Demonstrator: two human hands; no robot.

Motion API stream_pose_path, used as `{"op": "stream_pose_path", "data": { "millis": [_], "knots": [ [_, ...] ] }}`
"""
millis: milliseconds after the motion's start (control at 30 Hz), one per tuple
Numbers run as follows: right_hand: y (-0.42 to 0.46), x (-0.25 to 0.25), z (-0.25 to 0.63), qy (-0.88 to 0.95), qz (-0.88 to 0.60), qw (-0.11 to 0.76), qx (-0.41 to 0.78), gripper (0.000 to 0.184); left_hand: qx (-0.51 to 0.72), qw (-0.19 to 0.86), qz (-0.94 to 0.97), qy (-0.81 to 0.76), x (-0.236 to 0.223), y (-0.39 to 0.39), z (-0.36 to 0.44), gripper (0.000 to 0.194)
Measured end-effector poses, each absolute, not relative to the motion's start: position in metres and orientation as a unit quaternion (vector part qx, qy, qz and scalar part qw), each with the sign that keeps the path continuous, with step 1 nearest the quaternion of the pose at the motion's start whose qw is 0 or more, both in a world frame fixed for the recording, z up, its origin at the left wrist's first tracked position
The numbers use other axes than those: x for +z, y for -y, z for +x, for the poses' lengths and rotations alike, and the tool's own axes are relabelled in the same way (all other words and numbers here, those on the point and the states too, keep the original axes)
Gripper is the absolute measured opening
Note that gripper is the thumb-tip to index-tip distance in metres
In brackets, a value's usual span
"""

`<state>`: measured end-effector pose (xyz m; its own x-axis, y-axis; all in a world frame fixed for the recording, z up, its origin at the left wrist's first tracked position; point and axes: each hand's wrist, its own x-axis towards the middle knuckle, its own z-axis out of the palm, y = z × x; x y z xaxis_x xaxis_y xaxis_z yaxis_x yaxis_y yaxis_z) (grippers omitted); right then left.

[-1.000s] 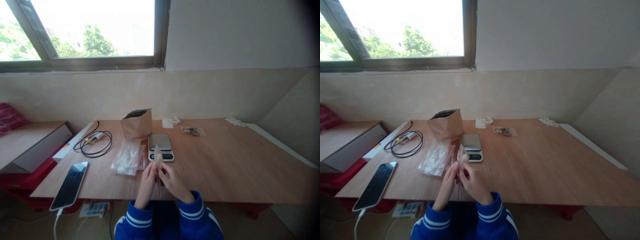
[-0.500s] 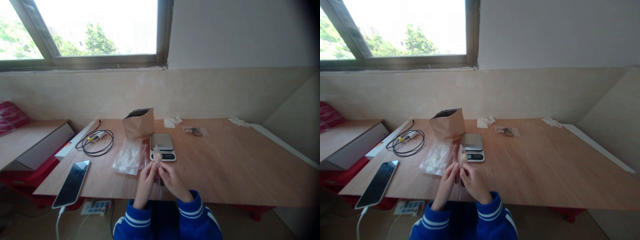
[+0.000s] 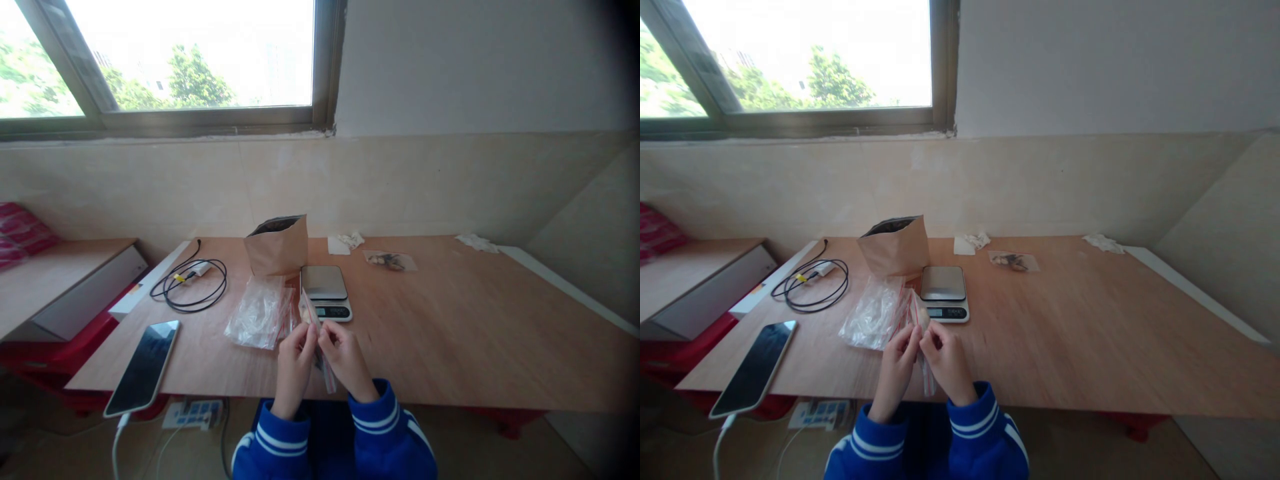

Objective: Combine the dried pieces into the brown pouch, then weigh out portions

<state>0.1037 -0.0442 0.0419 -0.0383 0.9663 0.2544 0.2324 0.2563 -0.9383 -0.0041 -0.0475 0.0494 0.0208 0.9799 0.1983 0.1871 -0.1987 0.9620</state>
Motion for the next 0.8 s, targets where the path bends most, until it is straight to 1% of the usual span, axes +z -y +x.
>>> {"op": "stream_pose_path", "data": {
  "millis": [200, 367, 433, 567, 633, 733, 800],
  "knots": [
    [0.043, 0.040, 0.104, 0.605, -0.484, 0.517, 0.363, 0.030, 0.486, 0.378, 0.600, -0.511, 0.049, 0.048, -0.005, 0.036],
    [0.037, 0.030, 0.138, 0.493, -0.551, 0.614, 0.276, 0.036, 0.521, 0.343, 0.569, -0.536, 0.054, 0.046, -0.026, 0.036],
    [0.037, 0.029, 0.151, 0.463, -0.556, 0.634, 0.274, 0.039, 0.508, 0.350, 0.583, -0.529, 0.055, 0.045, -0.034, 0.038],
    [0.041, 0.035, 0.151, 0.472, -0.520, 0.647, 0.298, 0.039, 0.513, 0.408, 0.547, -0.520, 0.050, 0.045, -0.033, 0.044],
    [0.043, 0.040, 0.143, 0.466, -0.497, 0.660, 0.317, 0.035, 0.523, 0.467, 0.503, -0.505, 0.042, 0.041, -0.028, 0.048],
    [0.044, 0.047, 0.131, 0.430, -0.464, 0.684, 0.365, 0.030, 0.524, 0.579, 0.412, -0.470, 0.025, 0.030, -0.019, 0.060],
    [0.045, 0.050, 0.125, 0.397, -0.443, 0.700, 0.394, 0.027, 0.507, 0.622, 0.364, -0.473, 0.014, 0.022, -0.011, 0.064]
  ]
}}
